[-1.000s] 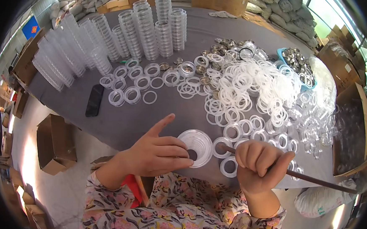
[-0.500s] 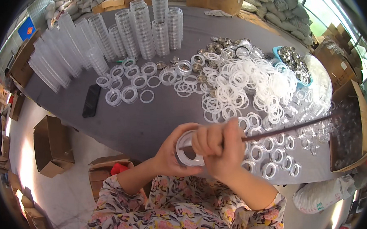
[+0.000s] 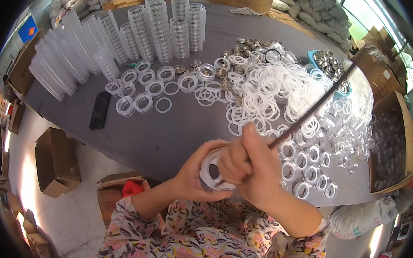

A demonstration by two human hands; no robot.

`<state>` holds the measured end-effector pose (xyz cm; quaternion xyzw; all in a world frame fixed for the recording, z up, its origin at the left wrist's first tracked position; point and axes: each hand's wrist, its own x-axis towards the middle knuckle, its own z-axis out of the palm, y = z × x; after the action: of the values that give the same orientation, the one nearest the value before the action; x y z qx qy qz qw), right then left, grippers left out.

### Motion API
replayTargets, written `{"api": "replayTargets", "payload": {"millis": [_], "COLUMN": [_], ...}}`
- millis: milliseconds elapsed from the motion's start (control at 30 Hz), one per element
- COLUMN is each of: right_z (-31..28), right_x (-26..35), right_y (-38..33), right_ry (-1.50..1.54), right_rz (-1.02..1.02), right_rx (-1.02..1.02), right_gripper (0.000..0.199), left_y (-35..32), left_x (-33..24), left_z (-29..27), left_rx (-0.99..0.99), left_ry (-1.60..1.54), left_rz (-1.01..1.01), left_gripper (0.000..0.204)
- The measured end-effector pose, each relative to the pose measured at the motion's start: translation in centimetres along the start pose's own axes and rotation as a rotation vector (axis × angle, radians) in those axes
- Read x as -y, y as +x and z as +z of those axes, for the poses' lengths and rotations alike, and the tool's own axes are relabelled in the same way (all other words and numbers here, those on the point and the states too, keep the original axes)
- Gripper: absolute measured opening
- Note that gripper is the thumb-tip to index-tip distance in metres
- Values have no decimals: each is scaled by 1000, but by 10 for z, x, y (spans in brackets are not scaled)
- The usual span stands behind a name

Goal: The person uses a thin stick to pick up and stack small transparent plastic rings into a growing pile on the table. They repeatedly insert the stick into the center of each ring, lift it, and place it onto the stack, continuing this process throughout the clip.

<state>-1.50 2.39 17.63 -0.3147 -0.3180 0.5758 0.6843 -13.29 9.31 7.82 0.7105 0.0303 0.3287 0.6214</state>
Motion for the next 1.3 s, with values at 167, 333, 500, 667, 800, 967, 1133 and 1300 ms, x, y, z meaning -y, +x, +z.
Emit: {"api": "replayTargets", "payload": {"millis": [167, 333, 500, 667, 800, 967, 1133, 1300], "right_z": [-2, 2, -1, -7, -4, -8, -23, -21], "right_x": [-13, 12, 1, -5, -12, -2, 14, 26], "right_y": [24, 8, -5, -13, -10, -11, -13, -19], "right_ry": [-169, -572, -120, -79, -65, -50, -49, -26], "right_rz": [-264, -149, -112, -216, -323, -423, -489, -576], "right_rx": [20, -44, 25, 46, 55, 14, -51, -53], "right_gripper": [53, 53, 56, 57, 55, 54, 56, 55], "left_y": [4, 0, 3, 10, 5, -12, 13, 19], "left_x": [5, 8, 8, 67, 107, 105, -2, -57], "left_z": [4, -2, -9, -76, -160, -169, -96, -46], "left_rx": [-59, -19, -54, -421, -791, -737, -375, 245], "left_ry": [-133, -34, 48, 61, 1512, 1507, 959, 736], "left_rz": [46, 16, 106, 61, -307, -204, 437, 495], "left_gripper": [77, 81, 83, 68, 45, 18, 21, 21]}}
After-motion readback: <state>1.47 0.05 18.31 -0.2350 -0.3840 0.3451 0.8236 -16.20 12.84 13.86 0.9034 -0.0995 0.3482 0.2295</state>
